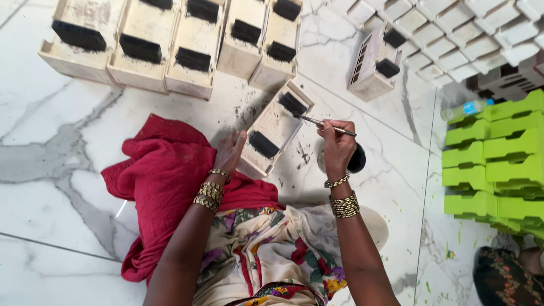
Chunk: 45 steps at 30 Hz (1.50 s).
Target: The person sits on the floor and uses a brush to apply black paint from a can onto foam blocks held in wooden trays. They brush the top surfaces of the blocks one at a time, reposition the tray, and set finished trays aside with other completed trays.
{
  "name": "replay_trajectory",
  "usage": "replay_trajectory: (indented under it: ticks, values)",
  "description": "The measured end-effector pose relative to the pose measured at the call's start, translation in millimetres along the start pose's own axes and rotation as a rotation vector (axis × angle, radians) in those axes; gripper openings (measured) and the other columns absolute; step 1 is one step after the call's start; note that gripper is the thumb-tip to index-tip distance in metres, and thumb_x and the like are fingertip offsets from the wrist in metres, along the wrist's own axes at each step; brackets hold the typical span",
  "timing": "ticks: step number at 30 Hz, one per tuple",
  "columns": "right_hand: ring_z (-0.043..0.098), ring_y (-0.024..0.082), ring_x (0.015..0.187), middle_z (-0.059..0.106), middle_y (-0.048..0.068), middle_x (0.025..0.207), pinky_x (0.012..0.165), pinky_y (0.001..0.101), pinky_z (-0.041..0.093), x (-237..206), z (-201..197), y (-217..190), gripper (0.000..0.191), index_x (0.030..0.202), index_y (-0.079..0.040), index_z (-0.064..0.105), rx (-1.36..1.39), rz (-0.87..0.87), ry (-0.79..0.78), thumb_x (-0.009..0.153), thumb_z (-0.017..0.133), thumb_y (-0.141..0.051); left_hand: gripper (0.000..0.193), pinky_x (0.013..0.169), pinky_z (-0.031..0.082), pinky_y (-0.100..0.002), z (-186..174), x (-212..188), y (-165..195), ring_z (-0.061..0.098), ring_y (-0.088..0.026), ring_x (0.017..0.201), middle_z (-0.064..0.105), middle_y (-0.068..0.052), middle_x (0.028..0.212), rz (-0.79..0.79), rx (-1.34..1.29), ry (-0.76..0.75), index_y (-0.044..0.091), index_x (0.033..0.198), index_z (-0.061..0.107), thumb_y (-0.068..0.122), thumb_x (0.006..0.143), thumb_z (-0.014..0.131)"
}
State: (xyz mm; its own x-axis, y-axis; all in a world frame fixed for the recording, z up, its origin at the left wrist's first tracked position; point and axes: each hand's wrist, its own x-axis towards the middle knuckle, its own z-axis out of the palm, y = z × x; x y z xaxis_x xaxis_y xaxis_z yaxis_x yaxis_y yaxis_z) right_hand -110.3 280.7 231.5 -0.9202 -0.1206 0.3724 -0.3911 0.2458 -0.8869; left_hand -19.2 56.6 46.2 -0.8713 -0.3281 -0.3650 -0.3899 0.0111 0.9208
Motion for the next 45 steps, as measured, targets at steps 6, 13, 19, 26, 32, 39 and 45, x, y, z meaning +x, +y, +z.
replay_trajectory:
  ticks: [6,13,19,26,32,39,45]
  values:
    - [0.077,0.017,0.090,0.075,0.014,0.106,0.070,0.0264,0.064,-49,25,-8,0.009,0.104,0.001,0.056,-0.002,0.085,-0.144,0.103,0.064,-0.004,0.102,0.118,0.035,-0.044,-6,-4,3,0.045,-0.039,0.143,0.045,-0.027,0.154,0.009,-0.027,-0.107,0.004,0.155,0.038,0.082,0.090,0.031]
    - [0.075,0.018,0.097,0.070,0.016,0.109,0.086,0.0297,0.068,-84,-4,-20,0.008,0.106,0.002,0.057,0.043,0.007,-0.155,0.102,0.064,0.003,0.107,0.122,0.026,-0.042,0,1,-3,0.032,-0.035,0.151,0.037,-0.024,0.161,0.061,-0.143,-0.123,-0.001,0.155,0.037,0.083,0.089,0.035]
    - [0.075,0.017,0.095,0.073,0.016,0.110,0.081,0.0286,0.064,-85,20,-18,0.009,0.106,0.000,0.058,0.074,0.008,-0.160,0.101,0.065,0.003,0.106,0.121,0.026,-0.041,2,2,-7,0.032,-0.037,0.151,0.036,-0.026,0.160,0.052,-0.136,-0.107,-0.002,0.153,0.041,0.082,0.089,0.034]
    - [0.074,0.018,0.099,0.072,0.014,0.112,0.080,0.0267,0.066,-107,4,-41,0.008,0.106,-0.001,0.061,-0.276,-0.186,-0.173,0.100,0.067,0.001,0.104,0.120,0.031,-0.040,3,3,-8,0.039,-0.037,0.148,0.044,-0.027,0.156,0.023,-0.135,-0.121,-0.005,0.150,0.044,0.080,0.091,0.034]
    - [0.071,0.024,0.111,0.070,0.016,0.121,0.089,0.0324,0.063,-143,36,-37,0.017,0.106,-0.004,0.062,-0.184,-0.309,-0.206,0.096,0.069,0.008,0.102,0.120,0.029,-0.039,5,8,-14,0.040,-0.033,0.147,0.045,-0.023,0.156,0.113,-0.185,-0.145,-0.004,0.149,0.043,0.079,0.093,0.026]
    - [0.072,0.030,0.114,0.069,0.017,0.122,0.091,0.0356,0.062,-149,38,-32,0.020,0.109,-0.004,0.060,-0.382,-0.409,-0.173,0.096,0.068,0.009,0.103,0.120,0.031,-0.040,5,7,-12,0.043,-0.034,0.146,0.048,-0.025,0.154,0.077,-0.142,-0.144,-0.004,0.148,0.047,0.080,0.093,0.023]
    - [0.071,0.031,0.117,0.067,0.017,0.126,0.094,0.0363,0.062,-169,36,-31,0.022,0.110,-0.006,0.060,-0.299,-0.376,-0.182,0.096,0.067,0.010,0.104,0.120,0.030,-0.041,6,6,-13,0.042,-0.035,0.147,0.046,-0.025,0.155,0.072,-0.128,-0.121,-0.004,0.149,0.046,0.081,0.094,0.024]
